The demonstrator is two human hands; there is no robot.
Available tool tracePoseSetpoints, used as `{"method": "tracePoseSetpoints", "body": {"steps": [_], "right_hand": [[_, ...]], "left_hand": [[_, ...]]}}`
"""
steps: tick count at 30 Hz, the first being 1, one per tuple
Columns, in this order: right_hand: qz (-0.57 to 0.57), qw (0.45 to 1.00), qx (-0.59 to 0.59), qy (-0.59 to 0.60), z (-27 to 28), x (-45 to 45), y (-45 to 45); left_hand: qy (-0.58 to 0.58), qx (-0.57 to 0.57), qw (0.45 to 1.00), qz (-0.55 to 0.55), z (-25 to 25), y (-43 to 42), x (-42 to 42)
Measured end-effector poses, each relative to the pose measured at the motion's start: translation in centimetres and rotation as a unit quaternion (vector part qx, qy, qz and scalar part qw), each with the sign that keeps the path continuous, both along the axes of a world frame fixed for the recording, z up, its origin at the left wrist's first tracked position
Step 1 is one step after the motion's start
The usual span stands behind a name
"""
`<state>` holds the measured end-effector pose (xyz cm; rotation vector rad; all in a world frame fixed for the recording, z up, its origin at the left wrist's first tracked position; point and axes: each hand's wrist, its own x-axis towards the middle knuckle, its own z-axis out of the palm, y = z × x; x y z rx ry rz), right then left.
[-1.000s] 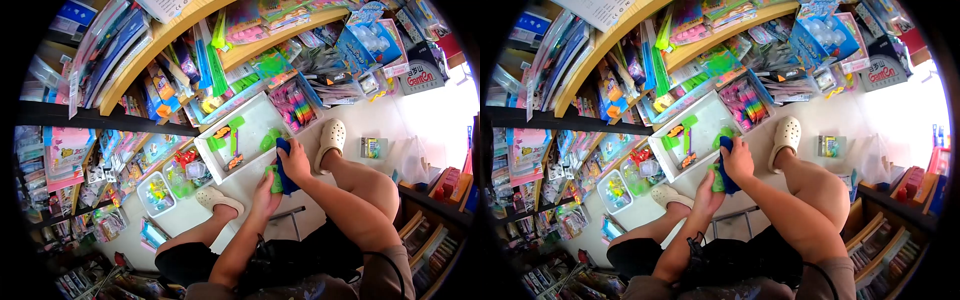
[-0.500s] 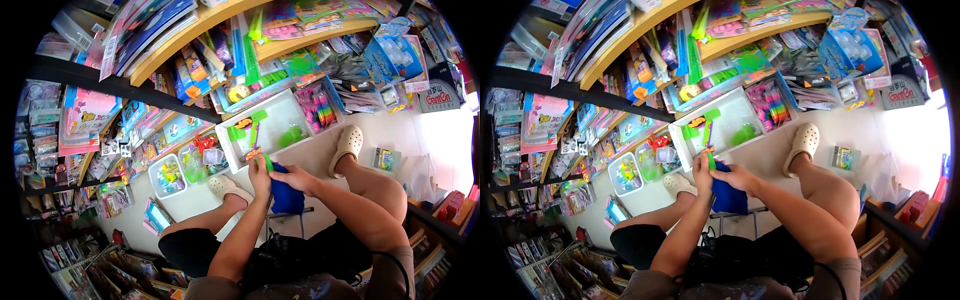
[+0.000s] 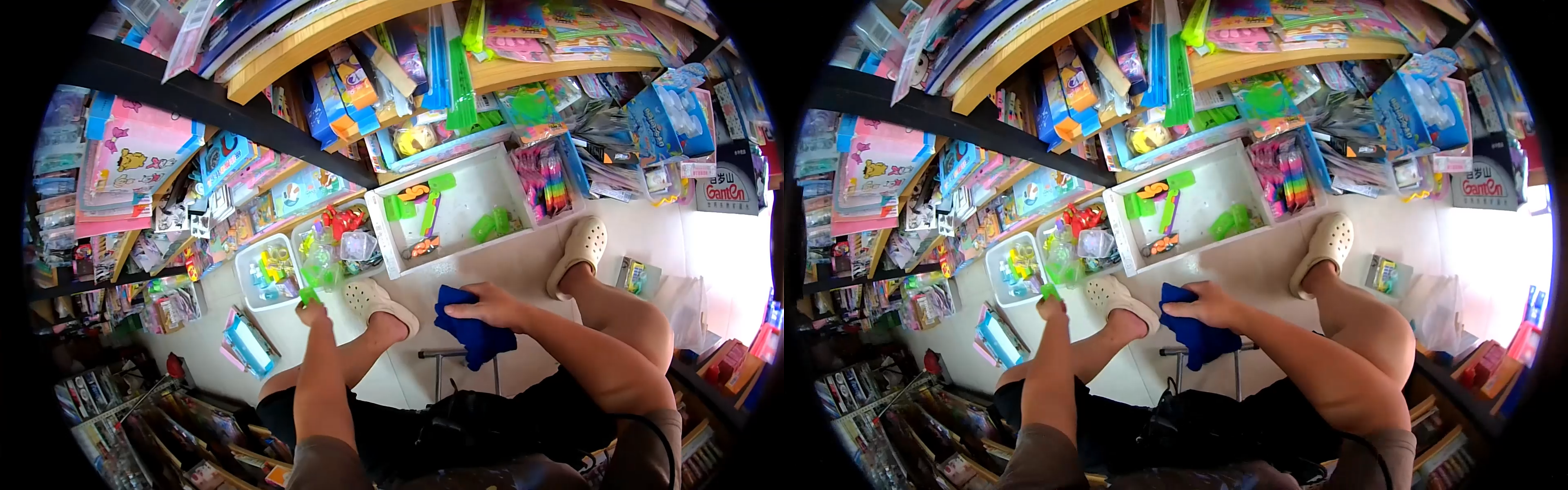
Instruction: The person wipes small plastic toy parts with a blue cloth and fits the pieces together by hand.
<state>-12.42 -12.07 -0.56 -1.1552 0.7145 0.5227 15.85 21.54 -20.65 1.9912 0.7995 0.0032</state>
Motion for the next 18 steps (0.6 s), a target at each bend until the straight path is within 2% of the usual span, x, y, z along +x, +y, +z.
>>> {"method": "tracePoseSetpoints", "body": {"steps": [1, 2, 5, 8, 12, 13, 16, 18], "right_hand": [[-0.013, 1.0, 0.008, 0.012, 0.9, 0.2, -0.2], [-0.008, 1.0, 0.001, 0.015, 1.0, 0.3, -0.3], [0.003, 1.0, 0.0, 0.03, 1.4, 0.2, -0.7], [-0.004, 0.998, 0.018, 0.055, 1.8, 0.1, -1.2], [-0.014, 0.997, 0.011, 0.081, 1.1, -0.3, -1.6], [-0.02, 0.996, 0.011, 0.086, 1.2, -0.3, -1.7], [-0.047, 0.994, 0.033, 0.088, 1.7, 0.1, -2.1], [-0.063, 0.994, 0.048, 0.077, 1.9, 0.0, -2.1]], "left_hand": [[0.04, -0.032, 0.999, 0.004, 0.4, 1.1, 1.4], [0.025, -0.065, 0.996, 0.062, -0.1, 1.6, 1.9], [0.046, -0.119, 0.987, 0.094, -3.5, 3.4, 4.3], [0.038, -0.252, 0.965, 0.059, -4.5, 3.1, 5.7], [0.162, -0.223, 0.961, 0.006, -4.2, 2.8, 6.1], [0.163, -0.248, 0.955, -0.025, -5.1, 3.7, 6.2], [0.152, -0.241, 0.958, 0.016, -6.0, 4.2, 6.7], [0.129, -0.08, 0.988, -0.008, -4.6, 2.9, 6.2]]}}
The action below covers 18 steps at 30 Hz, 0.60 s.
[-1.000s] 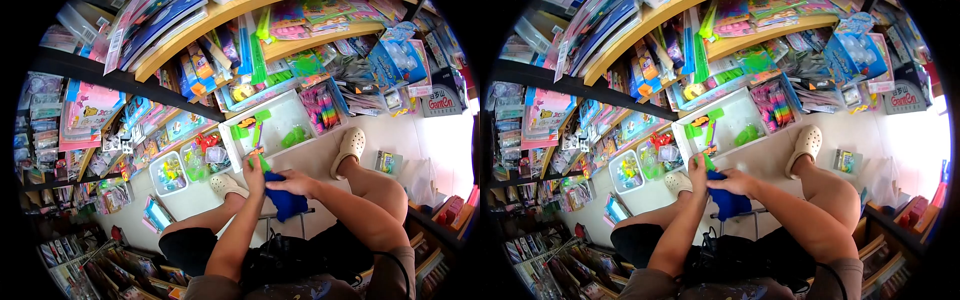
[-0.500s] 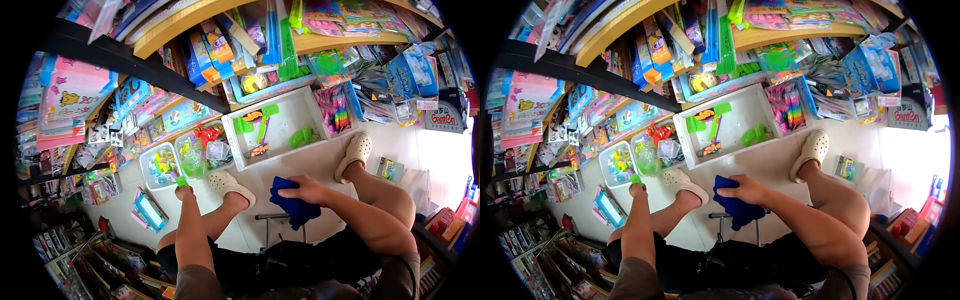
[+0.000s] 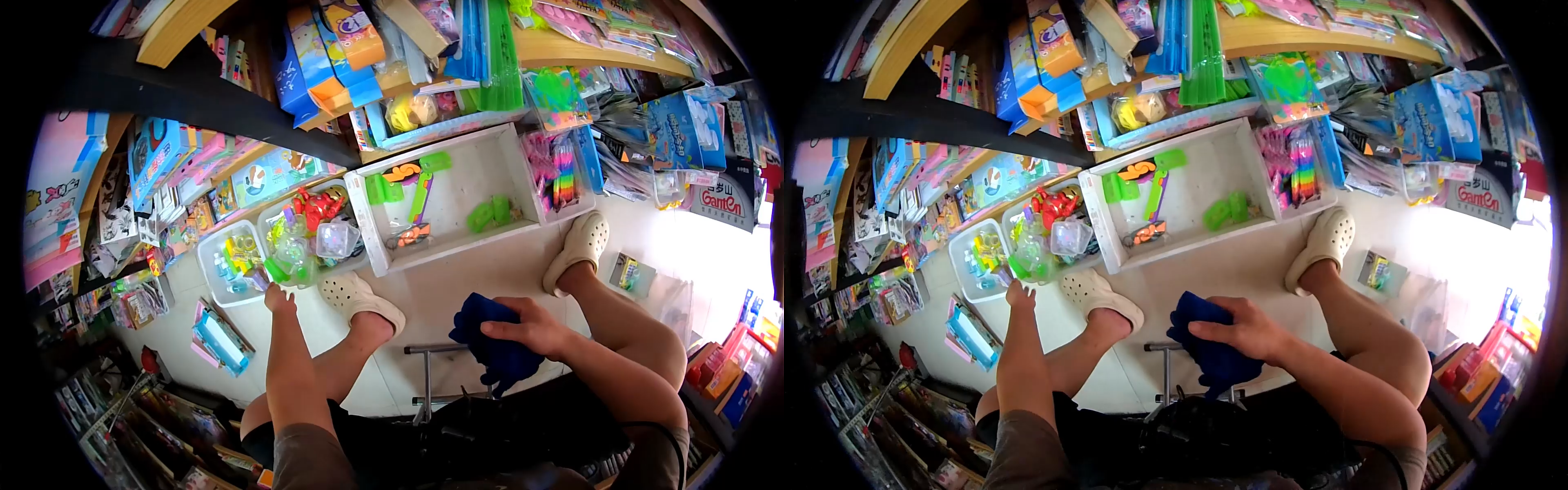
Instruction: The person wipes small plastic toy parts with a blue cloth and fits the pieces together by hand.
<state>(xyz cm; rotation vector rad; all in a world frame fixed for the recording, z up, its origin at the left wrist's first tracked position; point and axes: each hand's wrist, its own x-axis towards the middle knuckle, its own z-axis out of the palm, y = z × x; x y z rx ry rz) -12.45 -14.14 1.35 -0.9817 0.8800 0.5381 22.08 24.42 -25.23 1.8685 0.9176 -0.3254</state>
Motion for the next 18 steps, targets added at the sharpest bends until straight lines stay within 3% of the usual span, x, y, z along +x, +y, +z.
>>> {"method": "tracePoseSetpoints", "body": {"steps": [4, 6, 8, 10, 12, 14, 17, 18], "right_hand": [[-0.036, 0.999, 0.021, -0.021, 1.7, 0.0, -0.2], [-0.031, 0.999, 0.016, -0.031, 1.9, -0.6, -0.4], [-0.031, 0.999, 0.01, -0.036, 2.1, -1.3, -0.6], [-0.033, 0.999, 0.003, -0.037, 2.2, -2.0, -0.7], [-0.046, 0.998, 0.007, -0.04, 2.5, -2.6, -1.0], [-0.056, 0.998, 0.009, -0.038, 2.9, -3.0, -1.5], [-0.079, 0.996, 0.021, -0.033, 3.0, -3.9, -2.2], [-0.093, 0.995, 0.032, -0.034, 2.7, -4.3, -2.4]], "left_hand": [[-0.069, 0.31, 0.944, -0.093, 6.2, -7.8, -0.9], [-0.286, 0.426, 0.828, -0.226, 5.6, -10.5, -0.3], [-0.499, 0.36, 0.717, -0.326, 8.8, -17.5, -2.3], [-0.514, 0.223, 0.691, -0.457, 11.7, -23.7, -5.1], [-0.457, 0.131, 0.631, -0.613, 10.5, -27.0, -7.0], [-0.22, 0.028, 0.708, -0.67, 6.7, -29.4, -9.2], [-0.156, 0.201, 0.713, -0.654, 0.4, -30.9, -11.3], [-0.217, 0.221, 0.699, -0.644, -3.5, -30.2, -11.0]]}}
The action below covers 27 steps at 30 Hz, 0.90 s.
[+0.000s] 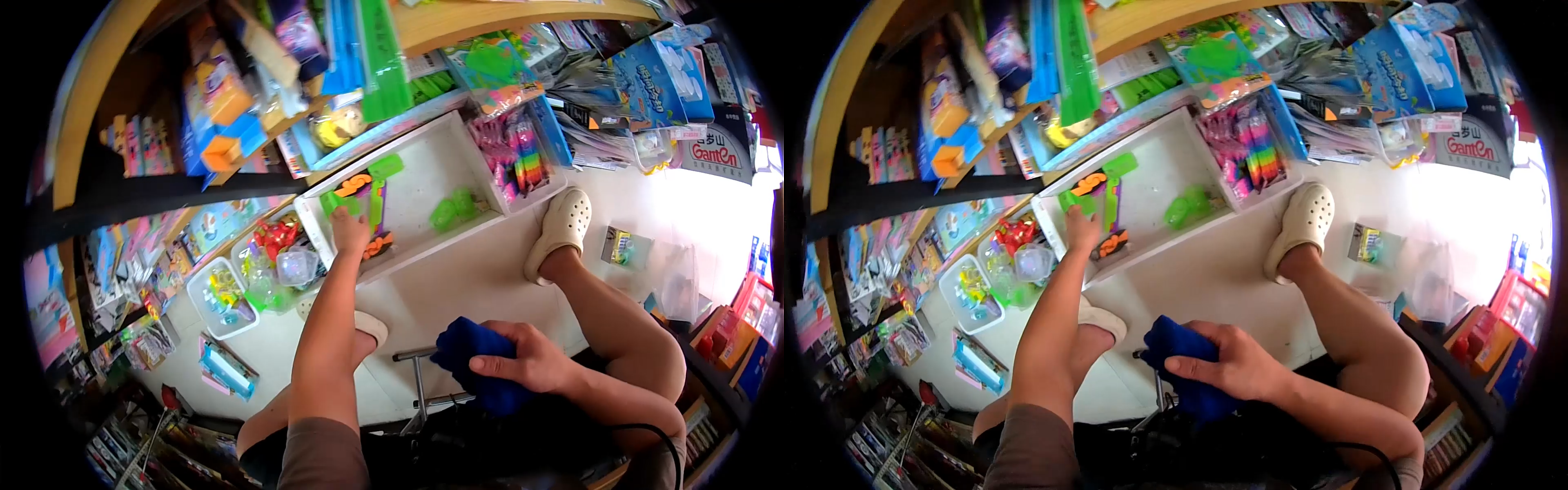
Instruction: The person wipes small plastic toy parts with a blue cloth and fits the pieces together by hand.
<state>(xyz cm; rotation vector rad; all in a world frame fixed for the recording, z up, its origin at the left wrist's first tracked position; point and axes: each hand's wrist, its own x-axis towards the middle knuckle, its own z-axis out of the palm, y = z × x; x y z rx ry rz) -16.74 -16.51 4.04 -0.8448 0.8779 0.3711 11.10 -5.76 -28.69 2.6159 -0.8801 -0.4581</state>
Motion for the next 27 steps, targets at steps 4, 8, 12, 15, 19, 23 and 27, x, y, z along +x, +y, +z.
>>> {"method": "tracePoseSetpoints", "body": {"steps": [4, 8, 12, 15, 19, 23, 27], "right_hand": [[-0.021, 1.0, -0.006, 0.0, 0.3, -0.1, -1.0], [0.0, 1.0, -0.028, -0.009, 0.5, -0.1, -2.4], [-0.029, 0.999, -0.029, 0.01, 0.3, -0.1, -2.8], [-0.033, 0.999, -0.035, 0.006, 0.2, 0.2, -2.7], [-0.013, 0.998, -0.066, 0.001, 0.1, 0.1, -2.4], [-0.023, 0.992, -0.12, 0.017, 0.1, 0.2, -2.2], [-0.058, 0.966, -0.249, 0.048, -1.7, -0.4, -1.2]], "left_hand": [[0.007, 0.095, 0.989, 0.112, 0.6, -2.6, -0.4], [0.003, 0.138, 0.974, 0.177, 1.9, -5.1, -0.8], [-0.016, 0.104, 0.973, 0.206, -0.2, -4.7, -0.4], [-0.038, 0.071, 0.98, 0.18, -0.3, -3.7, -0.3], [0.027, 0.004, 0.987, 0.16, 1.3, -1.7, -0.3], [0.442, -0.249, 0.769, 0.388, 5.6, 0.7, -2.3], [0.693, -0.343, 0.544, 0.326, 9.8, 2.8, -6.7]]}}
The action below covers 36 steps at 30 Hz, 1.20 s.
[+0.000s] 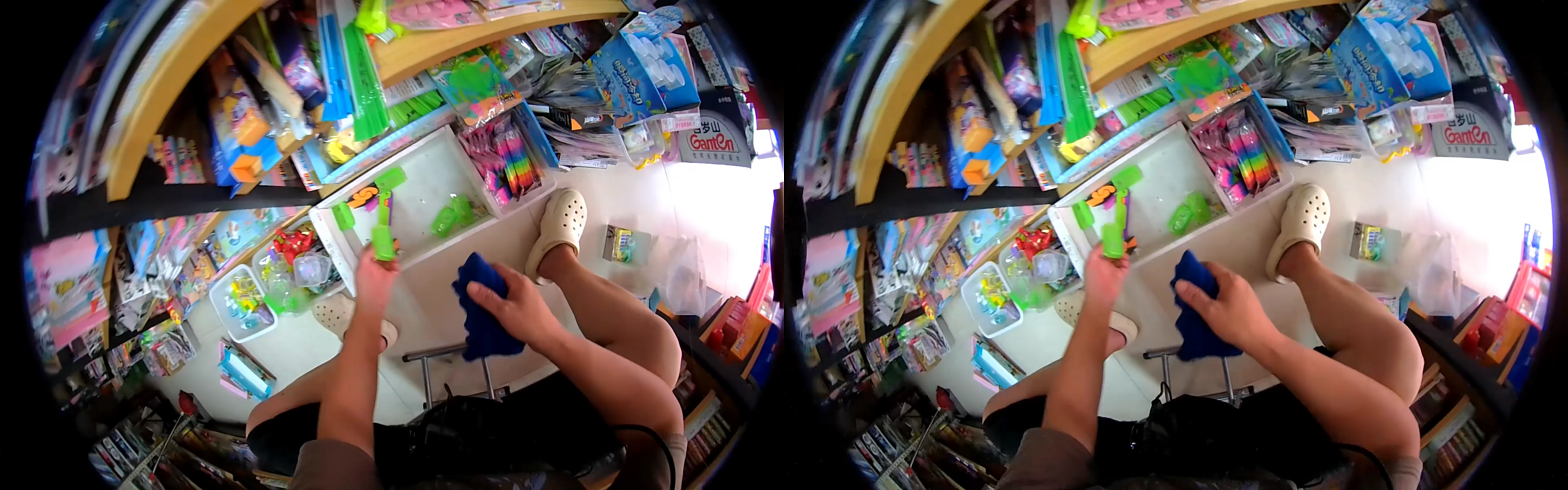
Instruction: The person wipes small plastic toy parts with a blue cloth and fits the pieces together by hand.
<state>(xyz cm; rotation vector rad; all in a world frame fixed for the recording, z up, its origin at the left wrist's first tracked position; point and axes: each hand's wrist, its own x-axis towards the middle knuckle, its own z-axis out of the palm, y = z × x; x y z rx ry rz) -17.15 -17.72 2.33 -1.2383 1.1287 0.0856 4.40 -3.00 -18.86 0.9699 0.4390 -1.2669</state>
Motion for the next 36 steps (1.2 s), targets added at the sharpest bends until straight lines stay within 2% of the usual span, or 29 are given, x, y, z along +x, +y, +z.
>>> {"method": "tracePoseSetpoints", "body": {"steps": [1, 3, 5, 6, 7, 9, 12, 15, 16, 19, 21, 25, 27, 29, 30, 31, 33, 36], "right_hand": [[-0.001, 0.997, -0.076, -0.012, -1.6, -0.4, 0.6], [-0.017, 0.99, -0.14, -0.022, -1.2, 0.1, 1.0], [0.035, 0.97, -0.239, -0.03, -3.0, -0.2, 2.2], [0.057, 0.948, -0.312, -0.028, -3.5, -0.3, 3.4], [0.076, 0.92, -0.384, -0.024, -3.5, -0.4, 4.1], [0.061, 0.929, -0.363, -0.02, -3.1, -0.3, 4.6], [0.001, 0.941, -0.338, 0.005, -3.6, -0.7, 4.9], [0.023, 0.954, -0.296, 0.036, -4.2, -1.3, 3.8], [0.036, 0.957, -0.287, 0.034, -4.0, -1.2, 3.5], [0.045, 0.972, -0.229, 0.006, -3.5, -1.0, 2.7], [0.011, 0.988, -0.149, -0.047, -4.2, -0.7, 2.3], [-0.11, 0.984, -0.101, -0.098, -3.9, 0.4, 1.3], [-0.112, 0.985, -0.061, -0.113, -3.6, 0.4, 0.6], [-0.095, 0.984, 0.004, -0.153, -4.4, 0.7, 0.2], [-0.072, 0.981, 0.093, -0.157, -2.3, 1.1, 0.7], [-0.058, 0.979, 0.128, -0.145, -0.9, 1.2, 0.9], [-0.032, 0.973, 0.197, -0.117, 0.7, 1.5, 1.6], [-0.016, 0.949, 0.25, -0.192, 1.1, 2.1, 2.5]], "left_hand": [[0.015, -0.067, 0.998, 0.004, 1.1, 0.2, -2.0], [0.024, -0.144, 0.989, -0.018, 5.5, -0.5, -6.6], [-0.019, -0.169, 0.978, -0.118, 11.7, -1.7, -10.1], [-0.078, -0.166, 0.973, -0.137, 12.9, -2.7, -11.7], [-0.064, -0.173, 0.972, -0.147, 13.8, -3.0, -12.3], [0.014, -0.153, 0.978, -0.14, 14.6, -2.8, -12.6], [-0.037, -0.11, 0.978, -0.173, 16.1, -2.0, -13.7], [-0.198, -0.072, 0.941, -0.264, 15.8, -0.6, -15.3], [-0.217, -0.102, 0.941, -0.24, 15.6, -0.5, -15.8], [-0.132, 0.022, 0.957, -0.256, 17.0, 0.3, -15.0], [-0.152, -0.013, 0.959, -0.241, 16.8, 0.8, -14.4], [-0.182, -0.065, 0.96, -0.202, 18.3, 0.1, -13.5], [-0.198, -0.088, 0.961, -0.173, 19.1, -0.2, -13.5], [-0.209, -0.02, 0.969, -0.128, 17.9, -0.2, -13.5], [-0.214, 0.014, 0.971, -0.104, 17.5, -0.1, -13.3], [-0.303, 0.073, 0.938, -0.152, 18.0, 0.0, -12.9], [-0.463, 0.189, 0.831, -0.245, 19.0, 0.2, -11.9], [-0.558, 0.172, 0.807, -0.091, 15.6, 1.1, -12.8]]}}
